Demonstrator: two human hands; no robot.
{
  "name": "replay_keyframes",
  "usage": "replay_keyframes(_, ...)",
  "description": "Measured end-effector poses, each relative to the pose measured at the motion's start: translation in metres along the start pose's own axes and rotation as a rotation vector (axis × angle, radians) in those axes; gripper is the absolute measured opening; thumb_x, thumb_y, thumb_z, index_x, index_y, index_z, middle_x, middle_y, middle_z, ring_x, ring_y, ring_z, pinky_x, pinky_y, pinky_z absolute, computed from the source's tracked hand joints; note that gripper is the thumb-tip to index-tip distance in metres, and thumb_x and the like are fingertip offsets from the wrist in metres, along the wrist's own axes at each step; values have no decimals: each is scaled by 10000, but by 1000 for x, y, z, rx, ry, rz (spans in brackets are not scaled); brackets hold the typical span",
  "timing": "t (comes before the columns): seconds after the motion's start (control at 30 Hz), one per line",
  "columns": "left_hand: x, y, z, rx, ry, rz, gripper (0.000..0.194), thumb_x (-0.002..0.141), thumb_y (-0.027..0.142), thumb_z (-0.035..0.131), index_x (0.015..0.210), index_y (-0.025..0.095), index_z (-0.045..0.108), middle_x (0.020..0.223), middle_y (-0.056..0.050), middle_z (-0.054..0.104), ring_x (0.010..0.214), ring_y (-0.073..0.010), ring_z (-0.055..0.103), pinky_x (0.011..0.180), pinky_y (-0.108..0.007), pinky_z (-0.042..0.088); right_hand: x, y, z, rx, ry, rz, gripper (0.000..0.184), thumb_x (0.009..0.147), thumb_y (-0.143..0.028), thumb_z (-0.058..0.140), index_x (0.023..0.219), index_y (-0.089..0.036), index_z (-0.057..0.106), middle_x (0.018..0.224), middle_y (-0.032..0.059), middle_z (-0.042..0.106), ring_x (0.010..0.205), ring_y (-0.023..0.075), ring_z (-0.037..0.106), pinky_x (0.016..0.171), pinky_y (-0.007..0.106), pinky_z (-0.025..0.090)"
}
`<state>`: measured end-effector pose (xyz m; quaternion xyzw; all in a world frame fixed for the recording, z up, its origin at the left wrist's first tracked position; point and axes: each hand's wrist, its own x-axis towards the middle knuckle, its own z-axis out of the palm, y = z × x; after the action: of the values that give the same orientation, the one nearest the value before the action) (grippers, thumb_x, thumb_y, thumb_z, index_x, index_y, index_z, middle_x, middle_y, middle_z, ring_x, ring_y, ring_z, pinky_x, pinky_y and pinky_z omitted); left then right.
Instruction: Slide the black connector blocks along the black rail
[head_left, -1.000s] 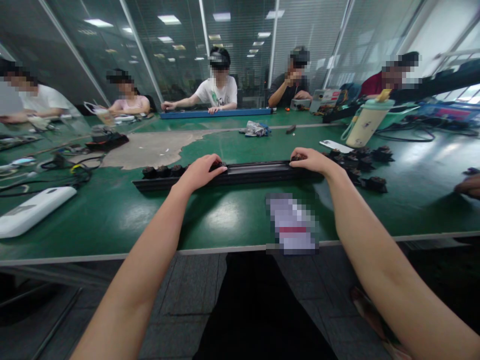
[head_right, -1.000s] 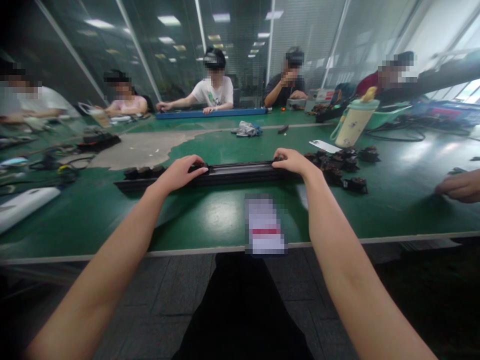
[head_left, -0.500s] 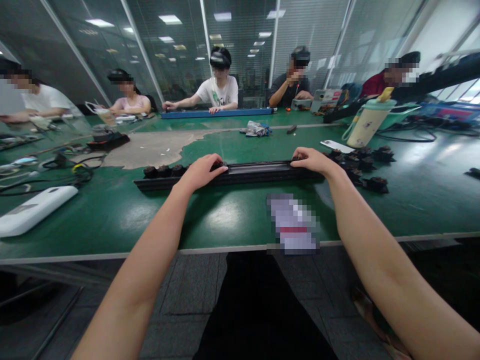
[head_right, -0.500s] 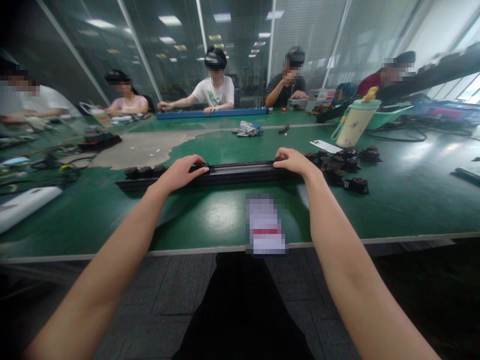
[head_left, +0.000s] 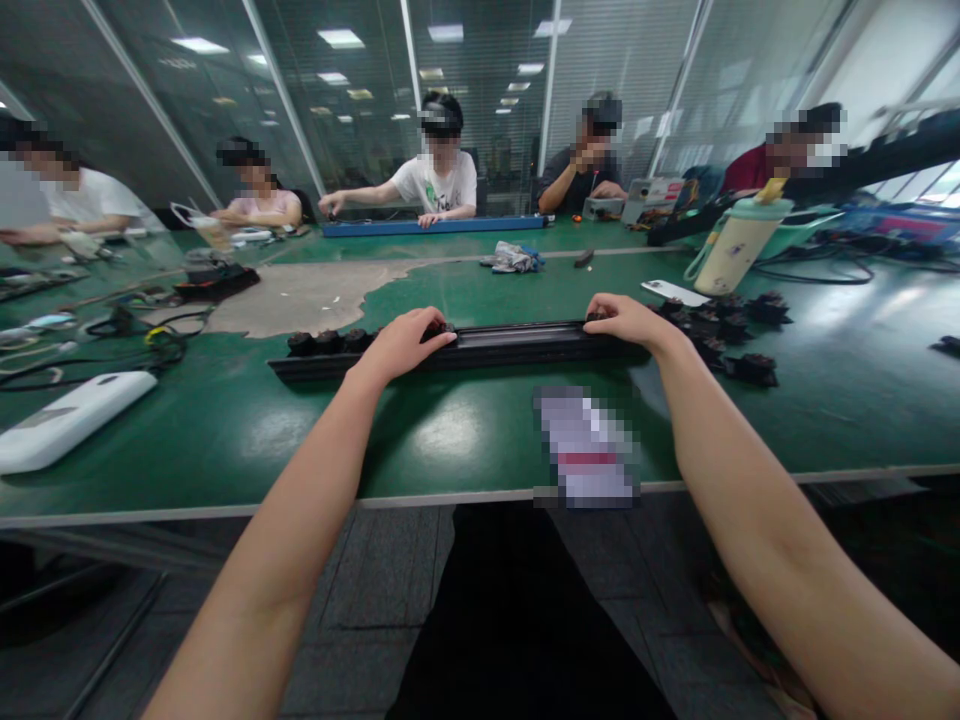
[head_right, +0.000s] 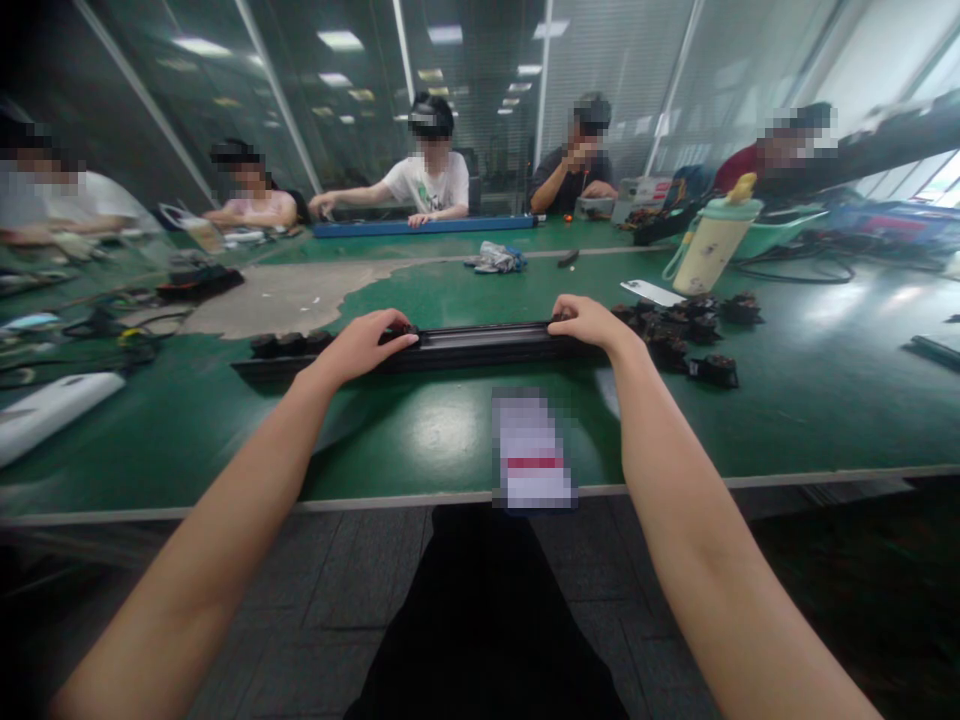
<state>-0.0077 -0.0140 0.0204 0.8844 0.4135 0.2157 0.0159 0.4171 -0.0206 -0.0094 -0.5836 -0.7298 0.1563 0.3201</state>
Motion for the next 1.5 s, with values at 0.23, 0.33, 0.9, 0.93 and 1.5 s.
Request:
replay_keyframes(0.23,0,-1,0,-6,0,1,354,980,530,529,1085,213,647,1137,-104,715,1093,-291,655,1017,-443,508,0,-1,-1,-21,5,5,270,670,-449,708,801,-237,605,677,-18,505,728,198,481,678,333,345)
replay_keyframes(0.33,0,-1,0,-6,0,0,356,981,531,526,1083,212,648,1141,-106,715,1097,-292,652,1017,-443,507,0,-1,-2,-21,-9,9,280,676,-458,711,816,-239,606,685,-16,514,731,201,485,685,337,350)
replay_keyframes(0.9,1,-2,1,4,4,-1,358,975,534,534,1083,214,653,1133,-105,718,1084,-291,655,1005,-443,511,-3,-1,-1,16,-15,3,258,692,-423,722,818,-239,592,702,-19,532,723,195,496,682,335,367)
replay_keyframes(0.93,1,-2,1,5,4,-2,358,976,534,534,1085,215,654,1132,-103,718,1085,-289,655,1005,-440,511,-3,-1,-1,17,-16,4,252,695,-415,722,817,-238,591,704,-18,536,725,196,498,685,336,369)
replay_keyframes(1.5,1,-2,1,-4,0,-9,361,975,538,540,1086,214,653,1144,-110,716,1093,-300,655,1004,-449,510,-1,5,1,8,-7,-8,278,693,-452,709,831,-248,578,723,-15,522,748,203,486,704,338,364)
